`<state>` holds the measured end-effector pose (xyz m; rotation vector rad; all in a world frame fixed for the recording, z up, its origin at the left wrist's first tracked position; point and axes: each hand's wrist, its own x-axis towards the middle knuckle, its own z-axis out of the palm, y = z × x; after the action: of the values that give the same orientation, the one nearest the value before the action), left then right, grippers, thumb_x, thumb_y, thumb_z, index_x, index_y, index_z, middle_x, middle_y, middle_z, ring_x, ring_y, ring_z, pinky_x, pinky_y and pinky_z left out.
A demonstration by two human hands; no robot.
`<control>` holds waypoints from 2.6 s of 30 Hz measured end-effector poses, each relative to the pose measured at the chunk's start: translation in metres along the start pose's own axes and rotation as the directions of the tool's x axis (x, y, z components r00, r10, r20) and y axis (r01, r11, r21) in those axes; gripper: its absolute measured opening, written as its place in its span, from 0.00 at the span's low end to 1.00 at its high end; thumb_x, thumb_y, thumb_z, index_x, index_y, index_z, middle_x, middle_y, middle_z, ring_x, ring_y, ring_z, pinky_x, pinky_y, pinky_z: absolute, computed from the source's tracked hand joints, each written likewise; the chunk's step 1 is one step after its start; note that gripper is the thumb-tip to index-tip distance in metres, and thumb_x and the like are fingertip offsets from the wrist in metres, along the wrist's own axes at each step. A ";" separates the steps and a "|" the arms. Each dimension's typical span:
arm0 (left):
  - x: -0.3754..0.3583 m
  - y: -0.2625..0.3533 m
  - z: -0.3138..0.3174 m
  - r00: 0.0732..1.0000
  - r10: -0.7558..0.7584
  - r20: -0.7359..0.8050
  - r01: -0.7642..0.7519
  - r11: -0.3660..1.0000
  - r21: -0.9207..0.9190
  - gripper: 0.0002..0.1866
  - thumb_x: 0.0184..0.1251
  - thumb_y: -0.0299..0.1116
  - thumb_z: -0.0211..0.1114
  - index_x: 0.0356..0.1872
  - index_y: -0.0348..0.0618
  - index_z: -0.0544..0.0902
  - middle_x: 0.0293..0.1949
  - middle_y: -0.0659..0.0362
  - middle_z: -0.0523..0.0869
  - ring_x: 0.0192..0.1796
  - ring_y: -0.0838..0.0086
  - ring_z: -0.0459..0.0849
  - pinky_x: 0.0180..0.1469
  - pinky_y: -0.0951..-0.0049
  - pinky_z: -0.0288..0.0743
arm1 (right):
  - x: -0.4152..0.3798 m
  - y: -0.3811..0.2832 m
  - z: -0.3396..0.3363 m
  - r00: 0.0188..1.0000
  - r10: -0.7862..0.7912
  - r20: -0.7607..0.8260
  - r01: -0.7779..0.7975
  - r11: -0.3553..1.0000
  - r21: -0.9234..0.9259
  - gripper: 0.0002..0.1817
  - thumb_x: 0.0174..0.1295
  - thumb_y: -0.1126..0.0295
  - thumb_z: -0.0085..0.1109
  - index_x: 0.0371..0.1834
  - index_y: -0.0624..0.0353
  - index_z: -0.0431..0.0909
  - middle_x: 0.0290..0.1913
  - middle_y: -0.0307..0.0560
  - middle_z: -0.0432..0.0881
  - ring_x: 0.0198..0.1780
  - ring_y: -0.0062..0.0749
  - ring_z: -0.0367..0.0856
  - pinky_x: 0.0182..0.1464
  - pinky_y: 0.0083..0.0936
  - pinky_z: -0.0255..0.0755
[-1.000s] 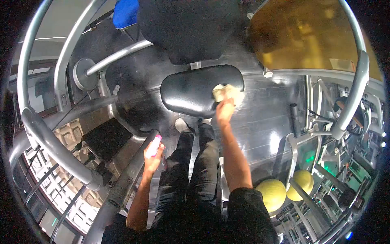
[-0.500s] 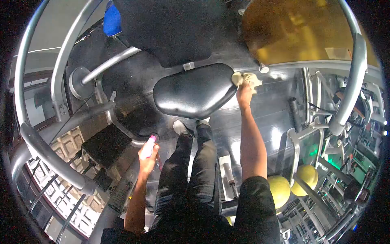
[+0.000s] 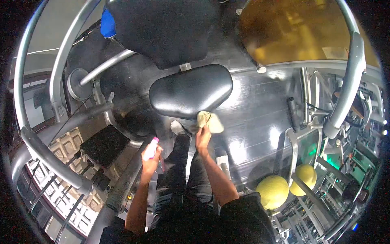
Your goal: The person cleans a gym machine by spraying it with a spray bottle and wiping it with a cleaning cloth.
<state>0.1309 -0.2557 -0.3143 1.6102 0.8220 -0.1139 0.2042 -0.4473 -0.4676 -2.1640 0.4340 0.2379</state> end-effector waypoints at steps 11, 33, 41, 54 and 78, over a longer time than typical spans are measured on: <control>-0.001 -0.003 -0.004 1.000 -0.016 -0.005 0.016 0.999 0.029 0.07 0.64 0.30 0.65 0.29 0.39 0.77 0.19 0.66 0.76 0.18 0.85 0.74 0.20 0.80 0.69 | 0.138 0.064 -0.026 0.952 0.305 0.024 -0.220 0.627 0.747 0.09 0.68 0.65 0.51 0.44 0.58 0.73 0.34 0.38 0.76 0.33 0.24 0.76 0.37 0.21 0.72; -0.017 -0.002 -0.009 0.995 -0.069 -0.068 0.068 0.997 -0.021 0.09 0.65 0.34 0.66 0.32 0.39 0.78 0.18 0.66 0.75 0.19 0.85 0.73 0.21 0.80 0.68 | -0.004 0.034 0.054 0.911 0.318 0.264 -0.411 0.629 0.660 0.11 0.68 0.69 0.54 0.49 0.62 0.75 0.43 0.39 0.80 0.43 0.26 0.77 0.48 0.25 0.72; -0.024 -0.014 -0.026 0.992 -0.043 -0.122 0.044 0.999 0.004 0.09 0.65 0.33 0.66 0.31 0.39 0.78 0.18 0.67 0.75 0.18 0.85 0.74 0.21 0.80 0.69 | 0.010 -0.008 0.024 0.889 0.455 -0.046 -0.306 0.666 0.680 0.15 0.67 0.63 0.56 0.51 0.60 0.71 0.45 0.45 0.79 0.42 0.31 0.79 0.45 0.28 0.76; -0.039 -0.035 -0.039 0.982 -0.119 -0.144 0.114 0.993 -0.039 0.08 0.65 0.31 0.65 0.34 0.36 0.79 0.24 0.63 0.79 0.21 0.82 0.76 0.23 0.77 0.72 | -0.012 -0.036 0.149 0.666 0.469 0.580 -0.613 -0.100 0.784 0.12 0.68 0.64 0.38 0.39 0.53 0.74 0.36 0.44 0.80 0.38 0.38 0.81 0.44 0.36 0.79; -0.031 -0.026 -0.042 0.967 -0.145 -0.212 0.130 0.988 -0.084 0.11 0.66 0.35 0.64 0.29 0.39 0.78 0.18 0.64 0.77 0.19 0.83 0.75 0.22 0.79 0.70 | 0.010 -0.169 0.051 0.389 -0.314 0.866 0.766 0.632 -0.115 0.29 0.47 0.68 0.65 0.56 0.56 0.70 0.42 0.53 0.80 0.48 0.49 0.78 0.47 0.40 0.77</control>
<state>0.0778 -0.2323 -0.3099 1.5169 1.0959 -0.0071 0.2791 -0.3160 -0.3749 -2.2642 -1.0367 0.9600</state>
